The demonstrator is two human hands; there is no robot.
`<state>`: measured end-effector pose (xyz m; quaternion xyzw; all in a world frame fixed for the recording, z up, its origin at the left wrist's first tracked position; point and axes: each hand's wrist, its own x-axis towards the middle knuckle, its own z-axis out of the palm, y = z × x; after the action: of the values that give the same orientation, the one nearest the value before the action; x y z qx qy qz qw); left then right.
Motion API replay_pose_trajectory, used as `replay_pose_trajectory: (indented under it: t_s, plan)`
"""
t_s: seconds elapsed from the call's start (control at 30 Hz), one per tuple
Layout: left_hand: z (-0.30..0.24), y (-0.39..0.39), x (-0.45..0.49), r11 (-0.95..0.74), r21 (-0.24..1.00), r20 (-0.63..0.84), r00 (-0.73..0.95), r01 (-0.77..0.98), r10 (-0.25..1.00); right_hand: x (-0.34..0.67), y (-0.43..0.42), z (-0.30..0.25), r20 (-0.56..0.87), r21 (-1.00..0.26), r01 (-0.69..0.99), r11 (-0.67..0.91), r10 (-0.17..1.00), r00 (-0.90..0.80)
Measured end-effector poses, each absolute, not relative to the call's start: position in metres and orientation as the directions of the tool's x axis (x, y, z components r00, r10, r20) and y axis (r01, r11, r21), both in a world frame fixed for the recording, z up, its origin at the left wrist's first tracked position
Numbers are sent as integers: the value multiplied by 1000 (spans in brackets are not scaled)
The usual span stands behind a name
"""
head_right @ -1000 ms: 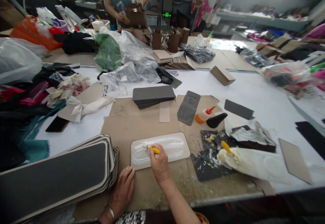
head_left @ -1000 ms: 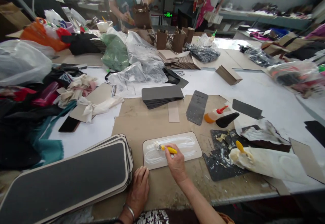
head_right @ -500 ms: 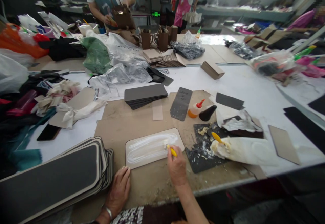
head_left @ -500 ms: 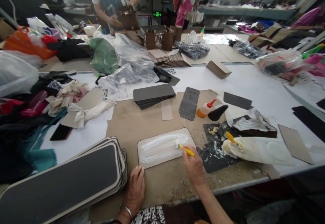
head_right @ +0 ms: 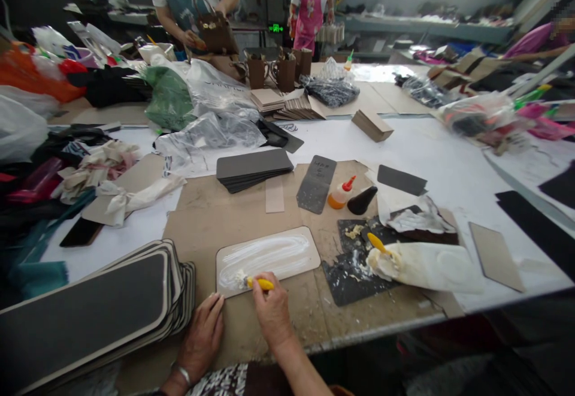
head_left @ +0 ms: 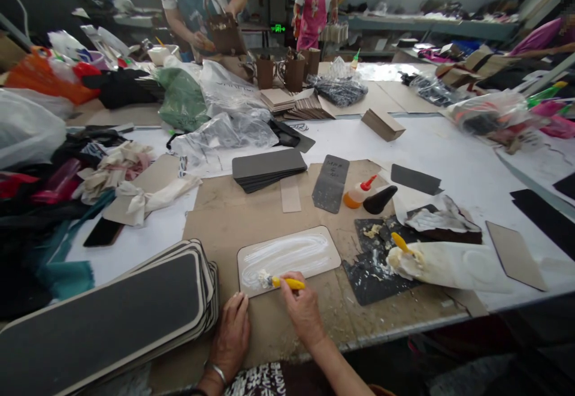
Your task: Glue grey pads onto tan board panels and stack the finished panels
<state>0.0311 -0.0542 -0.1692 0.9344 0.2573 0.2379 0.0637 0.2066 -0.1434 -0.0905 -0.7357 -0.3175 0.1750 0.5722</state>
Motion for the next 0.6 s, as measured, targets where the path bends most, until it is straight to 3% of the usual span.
replay_pose_trajectory:
  t_s: [0.2,0.27,0.47,0.6]
  plan:
    - [-167,-55,32,-861,230,419,753,453,508,289,-190,-93,163,-806,345,-481,379,911]
    - [-166,-56,33,-858,236,424,747,456,513,312,-202,-88,189,-751,353,-557,331,924]
    - [-160,-57,32,-851,194,433,736,488,521,335,-195,-49,234,-700,419,-579,368,900]
    - [-157,-55,32,-869,184,434,755,460,492,355,-153,-21,378,-585,618,-525,498,781]
